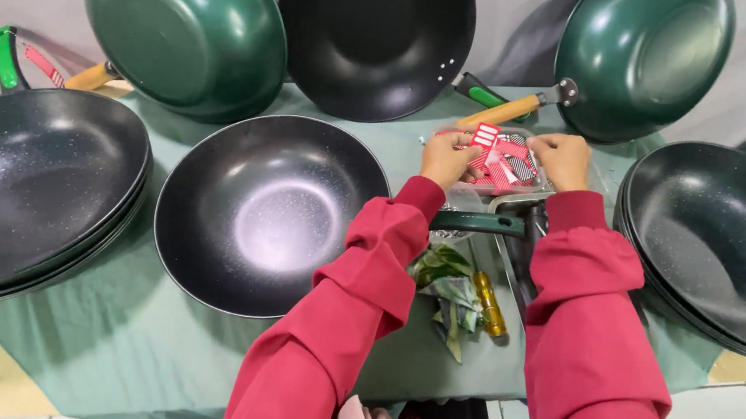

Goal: Assembling a handle onto a wok using a screwdriver and then wiping down multiple woks with a cloth for cleaning or display preparation.

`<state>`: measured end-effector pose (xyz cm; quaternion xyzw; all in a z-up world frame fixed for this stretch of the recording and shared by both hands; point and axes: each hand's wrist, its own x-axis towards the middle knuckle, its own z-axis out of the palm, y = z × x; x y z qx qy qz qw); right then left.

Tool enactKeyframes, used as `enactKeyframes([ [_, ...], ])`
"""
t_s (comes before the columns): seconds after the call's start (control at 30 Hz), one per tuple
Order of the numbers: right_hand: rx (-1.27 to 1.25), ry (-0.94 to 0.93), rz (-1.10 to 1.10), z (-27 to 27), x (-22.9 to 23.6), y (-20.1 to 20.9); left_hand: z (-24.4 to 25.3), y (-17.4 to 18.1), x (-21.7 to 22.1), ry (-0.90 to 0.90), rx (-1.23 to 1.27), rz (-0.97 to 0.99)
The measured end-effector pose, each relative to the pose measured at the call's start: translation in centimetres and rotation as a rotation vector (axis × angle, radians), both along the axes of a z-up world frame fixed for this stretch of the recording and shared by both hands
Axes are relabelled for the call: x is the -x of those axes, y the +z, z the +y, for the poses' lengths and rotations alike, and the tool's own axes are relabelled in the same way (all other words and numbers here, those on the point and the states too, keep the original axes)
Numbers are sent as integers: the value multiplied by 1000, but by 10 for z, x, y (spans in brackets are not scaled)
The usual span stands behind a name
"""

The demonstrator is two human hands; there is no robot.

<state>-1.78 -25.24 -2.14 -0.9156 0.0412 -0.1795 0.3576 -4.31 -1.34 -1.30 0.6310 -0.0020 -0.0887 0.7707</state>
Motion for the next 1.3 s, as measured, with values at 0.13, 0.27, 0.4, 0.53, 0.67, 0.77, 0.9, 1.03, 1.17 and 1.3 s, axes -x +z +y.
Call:
enactKeyframes([
  [0.13,-231,82,-31,3,8,-3,9,1,11,35,21,34],
  [0.27,-464,250,-102,34,44,31,29,23,43,-23,81,40],
  [0.4,-518,483,-133,82,106,82,51,41,80,-70,167,27],
  [0.53,-463,526,-80,131,179,123,82,54,121,-56,295,20],
  [0.67,-418,546,-85,175,229,127,103,48,157,73,574,-60],
  [0.77,-421,566,-98,195,250,104,114,39,187,132,662,-61],
  [0.9,-476,592,-66,213,273,91,135,30,222,220,603,-93],
  [1.03,-544,593,-12,218,287,85,162,44,266,430,272,-318],
  [1.17,-570,574,42,222,301,83,174,49,306,588,-665,-946],
  [1.3,-541,588,61,228,310,88,167,22,302,497,-909,-1087],
])
